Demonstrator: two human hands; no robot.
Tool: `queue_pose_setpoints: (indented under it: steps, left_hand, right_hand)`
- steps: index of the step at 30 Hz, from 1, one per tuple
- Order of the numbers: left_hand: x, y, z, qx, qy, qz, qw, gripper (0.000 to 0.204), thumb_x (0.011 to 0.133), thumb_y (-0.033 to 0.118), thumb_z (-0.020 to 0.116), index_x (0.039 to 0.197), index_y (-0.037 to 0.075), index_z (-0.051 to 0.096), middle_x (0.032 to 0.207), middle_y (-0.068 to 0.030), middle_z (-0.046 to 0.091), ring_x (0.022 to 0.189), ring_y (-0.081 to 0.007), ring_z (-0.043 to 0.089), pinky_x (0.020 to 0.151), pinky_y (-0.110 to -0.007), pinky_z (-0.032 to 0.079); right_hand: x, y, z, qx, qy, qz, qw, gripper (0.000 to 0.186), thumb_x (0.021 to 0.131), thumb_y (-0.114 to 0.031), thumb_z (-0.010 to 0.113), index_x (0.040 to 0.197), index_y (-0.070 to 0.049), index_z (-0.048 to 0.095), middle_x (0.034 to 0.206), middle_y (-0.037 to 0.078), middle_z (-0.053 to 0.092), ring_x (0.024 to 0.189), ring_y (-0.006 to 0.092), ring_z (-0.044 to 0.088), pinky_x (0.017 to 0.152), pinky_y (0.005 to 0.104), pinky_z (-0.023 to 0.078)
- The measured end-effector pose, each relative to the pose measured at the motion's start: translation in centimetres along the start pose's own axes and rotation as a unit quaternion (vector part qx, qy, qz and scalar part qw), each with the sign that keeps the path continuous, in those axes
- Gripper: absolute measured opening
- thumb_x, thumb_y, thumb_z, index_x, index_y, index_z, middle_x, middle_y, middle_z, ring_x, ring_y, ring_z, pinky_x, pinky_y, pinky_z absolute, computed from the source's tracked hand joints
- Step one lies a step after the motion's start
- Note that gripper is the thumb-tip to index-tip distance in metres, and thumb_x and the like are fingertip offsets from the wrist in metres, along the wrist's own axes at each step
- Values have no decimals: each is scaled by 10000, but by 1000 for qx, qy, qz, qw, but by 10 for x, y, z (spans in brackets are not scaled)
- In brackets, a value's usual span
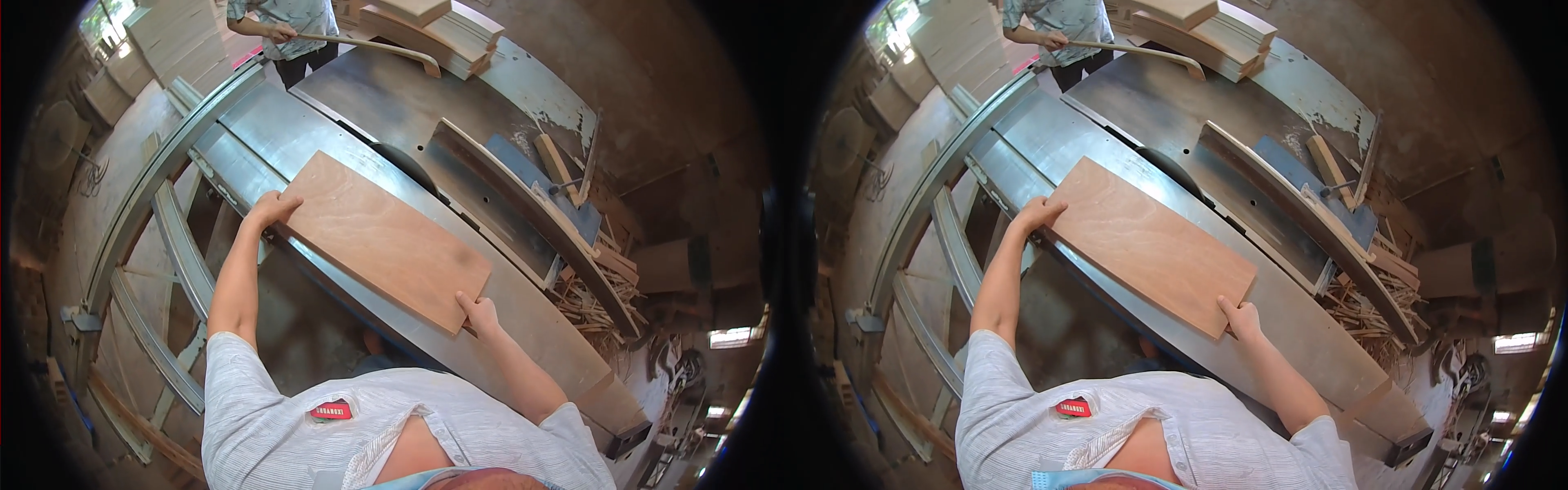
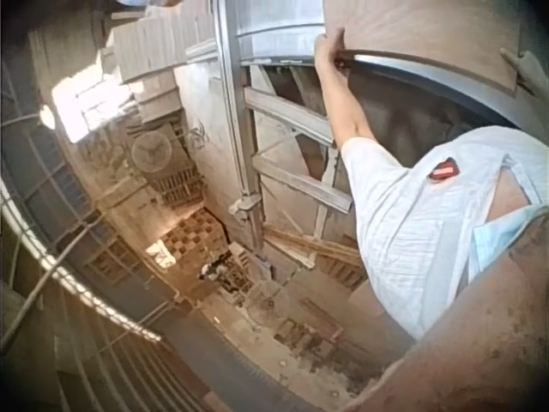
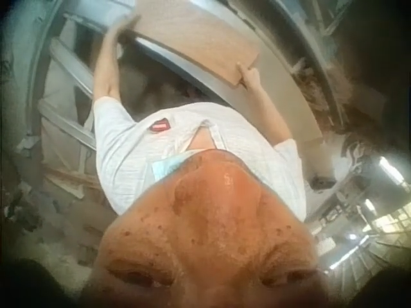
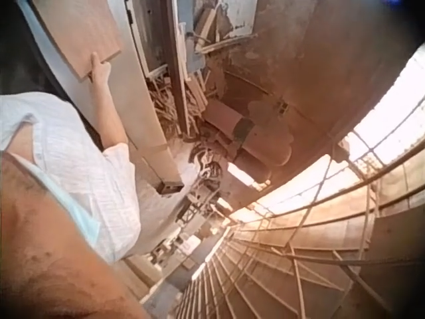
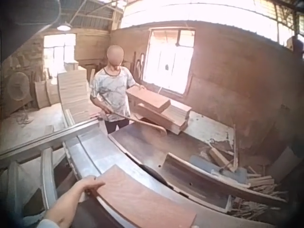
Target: Cutting plywood boards and wood planks to size using a sliding table saw.
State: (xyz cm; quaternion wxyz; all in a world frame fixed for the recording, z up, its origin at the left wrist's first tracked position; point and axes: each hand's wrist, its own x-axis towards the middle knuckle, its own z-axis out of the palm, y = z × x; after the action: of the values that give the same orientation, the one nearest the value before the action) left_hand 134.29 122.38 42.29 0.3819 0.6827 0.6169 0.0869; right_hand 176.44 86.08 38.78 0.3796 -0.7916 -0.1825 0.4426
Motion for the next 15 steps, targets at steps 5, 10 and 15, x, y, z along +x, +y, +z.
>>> queue_pose_setpoints:
  steps: [5,10,15]
  left_hand:
    - [0,2,-2,-1,21,7,1000,776,758,594,745,1142,-77,676,1102,-221,709,1018,-309,683,881,-400,518]
    - [1,4,-2,-30,15,6,999,766,771,579,772,1148,-80,669,1069,-208,716,976,-280,688,858,-390,525]
    - [2,-2,6,-42,42,4,998,728,790,559,768,1140,-72,671,1032,-196,719,936,-256,686,831,-379,529]
  right_hand:
    - [3,0,4,-10,7,-14,1000,482,884,-378,745,986,90,693,904,163,716,749,239,716,632,363,597]
    - [11,5,4,-61,19,-18,998,498,880,-382,747,977,104,694,904,169,719,750,247,718,634,370,596]
    - [10,8,5,-27,30,-18,999,512,879,-386,747,1012,104,687,929,178,722,755,256,719,629,376,592]
